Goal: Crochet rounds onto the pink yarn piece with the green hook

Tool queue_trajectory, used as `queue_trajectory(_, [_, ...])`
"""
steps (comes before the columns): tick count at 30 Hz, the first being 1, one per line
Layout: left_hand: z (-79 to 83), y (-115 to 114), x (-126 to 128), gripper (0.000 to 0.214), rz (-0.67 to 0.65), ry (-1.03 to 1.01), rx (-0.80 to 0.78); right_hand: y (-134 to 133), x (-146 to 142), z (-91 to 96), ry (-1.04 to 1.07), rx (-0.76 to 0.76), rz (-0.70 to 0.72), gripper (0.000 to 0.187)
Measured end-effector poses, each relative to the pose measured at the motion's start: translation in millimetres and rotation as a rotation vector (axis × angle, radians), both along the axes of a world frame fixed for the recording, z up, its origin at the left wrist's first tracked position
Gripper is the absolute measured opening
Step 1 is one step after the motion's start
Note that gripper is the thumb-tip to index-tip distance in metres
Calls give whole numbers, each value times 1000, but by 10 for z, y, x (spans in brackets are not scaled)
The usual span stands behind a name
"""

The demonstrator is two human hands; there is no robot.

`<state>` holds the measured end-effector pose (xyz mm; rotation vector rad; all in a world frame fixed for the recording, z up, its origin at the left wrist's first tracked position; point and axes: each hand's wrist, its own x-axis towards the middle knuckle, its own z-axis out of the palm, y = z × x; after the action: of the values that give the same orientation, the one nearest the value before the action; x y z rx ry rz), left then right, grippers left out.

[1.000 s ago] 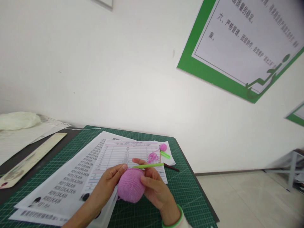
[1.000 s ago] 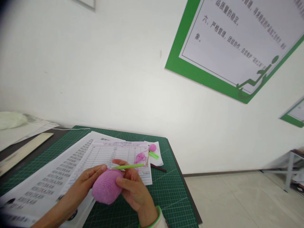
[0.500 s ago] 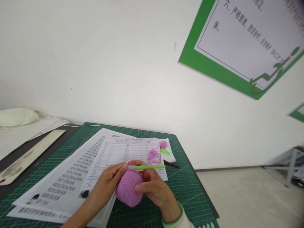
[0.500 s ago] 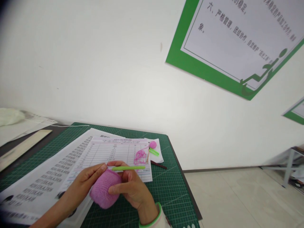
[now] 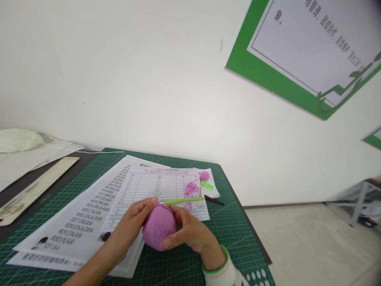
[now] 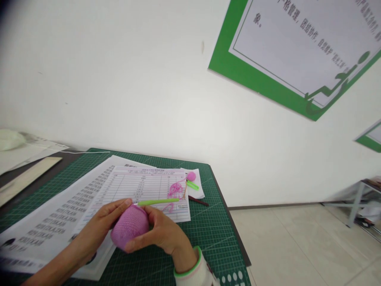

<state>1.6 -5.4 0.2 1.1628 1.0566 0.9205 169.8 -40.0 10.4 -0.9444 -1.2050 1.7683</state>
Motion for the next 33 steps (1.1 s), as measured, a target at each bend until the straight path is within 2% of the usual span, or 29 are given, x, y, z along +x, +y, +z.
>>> queue_trajectory(3, [7,10,-7,32,-4,-67,-27,-31,-2,11,-122,126,-74,85])
queue_trajectory(5, [8,19,-14,33,15,-103,-36,-46,-19,15,-192,208,-119,85])
queue_trajectory(11, [11,10,-38,32,37,-157,-66,-58,-65,10,-304,329,-148,68])
queue_trajectory(17, [5,4,-36,33,36,-198,-115,-61,-66,10,-300,350,-169,53])
queue_trajectory(21, [17,3,-29,33,28,-206,-145,-46,-68,-10,-192,284,-139,46])
queue_trajectory(27, [10,-17,-16,33,-1,-191,-202,8,-67,-71,9,12,-120,60])
queue_trajectory(33, [20,-40,13,33,-30,-176,-238,45,-84,-59,126,-117,-79,55])
